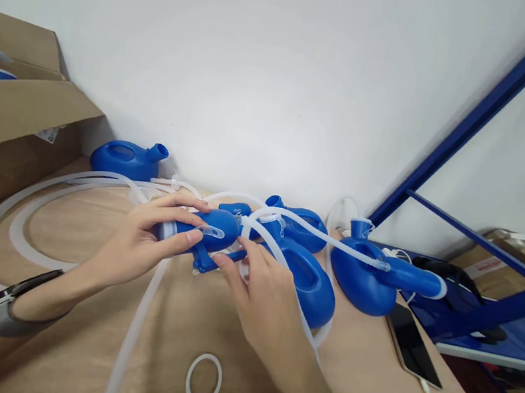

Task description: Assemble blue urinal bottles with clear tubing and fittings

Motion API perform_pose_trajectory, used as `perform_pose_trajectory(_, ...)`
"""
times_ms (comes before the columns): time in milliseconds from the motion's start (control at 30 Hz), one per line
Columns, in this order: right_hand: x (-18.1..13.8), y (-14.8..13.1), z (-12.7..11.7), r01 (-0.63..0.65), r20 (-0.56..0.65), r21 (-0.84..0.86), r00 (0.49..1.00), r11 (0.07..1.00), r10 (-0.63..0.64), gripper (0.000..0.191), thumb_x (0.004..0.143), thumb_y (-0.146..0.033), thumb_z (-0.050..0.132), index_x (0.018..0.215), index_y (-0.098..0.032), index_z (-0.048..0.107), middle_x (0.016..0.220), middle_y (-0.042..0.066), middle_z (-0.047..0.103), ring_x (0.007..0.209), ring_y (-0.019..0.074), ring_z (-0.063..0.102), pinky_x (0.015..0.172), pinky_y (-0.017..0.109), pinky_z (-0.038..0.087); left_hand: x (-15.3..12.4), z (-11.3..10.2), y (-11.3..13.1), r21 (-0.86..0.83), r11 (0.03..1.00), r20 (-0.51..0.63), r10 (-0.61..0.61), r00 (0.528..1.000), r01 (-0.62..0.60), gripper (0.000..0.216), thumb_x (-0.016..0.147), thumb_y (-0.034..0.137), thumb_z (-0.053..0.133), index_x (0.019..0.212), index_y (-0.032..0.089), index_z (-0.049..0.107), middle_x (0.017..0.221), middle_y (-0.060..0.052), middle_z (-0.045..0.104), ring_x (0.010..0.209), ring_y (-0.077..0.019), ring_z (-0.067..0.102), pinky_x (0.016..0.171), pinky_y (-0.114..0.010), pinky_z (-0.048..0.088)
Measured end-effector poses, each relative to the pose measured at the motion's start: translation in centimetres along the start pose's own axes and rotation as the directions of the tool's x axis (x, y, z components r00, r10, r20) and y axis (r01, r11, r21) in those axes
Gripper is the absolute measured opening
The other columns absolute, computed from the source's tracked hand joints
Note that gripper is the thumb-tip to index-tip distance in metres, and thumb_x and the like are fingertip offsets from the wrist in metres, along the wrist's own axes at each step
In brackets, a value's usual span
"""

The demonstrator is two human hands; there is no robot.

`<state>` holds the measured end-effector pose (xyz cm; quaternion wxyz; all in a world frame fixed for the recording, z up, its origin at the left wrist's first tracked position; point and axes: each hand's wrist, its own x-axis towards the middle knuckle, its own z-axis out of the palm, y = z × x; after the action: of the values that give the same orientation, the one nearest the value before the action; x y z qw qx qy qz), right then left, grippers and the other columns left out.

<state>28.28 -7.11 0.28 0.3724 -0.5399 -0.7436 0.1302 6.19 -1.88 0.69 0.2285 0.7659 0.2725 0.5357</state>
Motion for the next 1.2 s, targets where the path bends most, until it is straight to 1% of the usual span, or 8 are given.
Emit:
perform_pose_trajectory(100,-0.4,-0.3,0.6,0.358,-0.146,-0.292,0.9,0.887,-0.411,0.041,0.1,-0.057,0.062,0.115,-0.019,0.068,0.111,0.014,0.076,0.105,0.0314,0.071,0.09,0.046,0.059,-0.2,0.1,0.6,-0.031,0.997,0.014,-0.076,0.997,0.077,0.014,0.092,0.037,0.078,0.087,0.025,0.081,0.118,-0.005,0.076,0.115,-0.0244,0.07,0.106,-0.041,0.053)
perform_pose_trajectory(200,0.0,0.0,1.5,0.514,-0.095,-0.361,0.81,0.778,-0.579,0.021,0.105,-0.041,0.061,0.11,-0.021,0.063,0.097,0.009,0.074,0.092,0.026,0.069,0.079,0.04,0.055,-0.3,-0.1,0.6,-0.042,0.994,0.122,-0.098,0.988,0.104,0.019,0.092,0.037,0.078,0.078,0.024,0.079,0.122,-0.005,0.074,0.116,-0.025,0.069,0.109,-0.043,0.052)
perform_pose_trajectory(400,0.8,1.9,1.7,0.457,-0.133,-0.095,0.875,0.884,-0.466,0.026,0.102,-0.048,0.064,0.104,-0.023,0.055,0.094,0.004,0.066,0.083,0.0213,0.064,0.072,0.034,0.052,0.7,-2.0,0.2,-0.034,0.998,0.42,0.065,0.905,-0.055,0.014,0.099,0.03,0.07,0.089,0.026,0.079,0.13,-0.004,0.072,0.142,-0.0282,0.053,0.123,-0.046,0.041)
perform_pose_trajectory(533,0.5,1.5,0.7,0.319,-0.024,0.114,0.948,0.941,-0.318,0.021,0.104,-0.043,0.061,0.112,-0.025,0.054,0.101,0.003,0.064,0.089,0.0195,0.063,0.077,0.034,0.053,0.7,-2.6,0.7,0.035,0.999,0.542,-0.025,0.84,0.007,0.023,0.104,0.031,0.058,0.089,0.022,0.072,0.147,-0.006,0.061,0.139,-0.0266,0.055,0.102,-0.033,0.055)
perform_pose_trajectory(633,0.4,1.0,-0.4,0.213,0.141,0.216,0.959,0.953,-0.246,0.031,0.101,-0.045,0.067,0.122,-0.027,0.053,0.108,0.003,0.063,0.095,0.0193,0.062,0.083,0.034,0.052,0.4,-2.2,1.2,0.045,0.999,0.582,-0.048,0.812,0.027,0.023,0.104,0.028,0.056,0.087,0.021,0.068,0.153,-0.007,0.055,0.143,-0.0269,0.05,0.091,-0.027,0.057)
perform_pose_trajectory(767,0.4,1.0,-1.2,0.227,0.288,0.265,0.909,0.937,-0.302,0.056,0.093,-0.057,0.073,0.136,-0.029,0.049,0.116,0.004,0.059,0.099,0.0201,0.06,0.084,0.034,0.052,0.1,-1.4,1.0,0.022,1.0,0.518,-0.026,0.855,0.018,0.019,0.097,0.019,0.06,0.08,0.019,0.067,0.151,-0.007,0.055,0.142,-0.0269,0.051,0.11,-0.034,0.05)
perform_pose_trajectory(933,0.2,0.5,-0.9,0.231,0.295,0.178,0.915,0.957,-0.276,0.033,0.104,-0.035,0.06,0.135,-0.03,0.049,0.12,0.005,0.058,0.105,0.019,0.06,0.094,0.037,0.051,0.2,-1.0,0.4,-0.011,1.0,0.447,-0.008,0.895,0.015,0.023,0.086,0.014,0.065,0.063,0.017,0.062,0.144,-0.008,0.061,0.132,-0.0283,0.06,0.113,-0.04,0.048)
perform_pose_trajectory(1200,-0.1,-0.4,-0.7,0.247,0.259,0.152,0.924,0.957,-0.28,0.034,0.1,-0.023,0.062,0.131,-0.027,0.05,0.118,0.006,0.062,0.105,0.0197,0.063,0.091,0.038,0.056,0.2,-1.3,0.3,-0.022,0.999,0.422,0.034,0.906,-0.027,0.018,0.074,0.006,0.067,0.061,0.018,0.064,0.137,-0.007,0.067,0.128,-0.0297,0.064,0.114,-0.045,0.05)
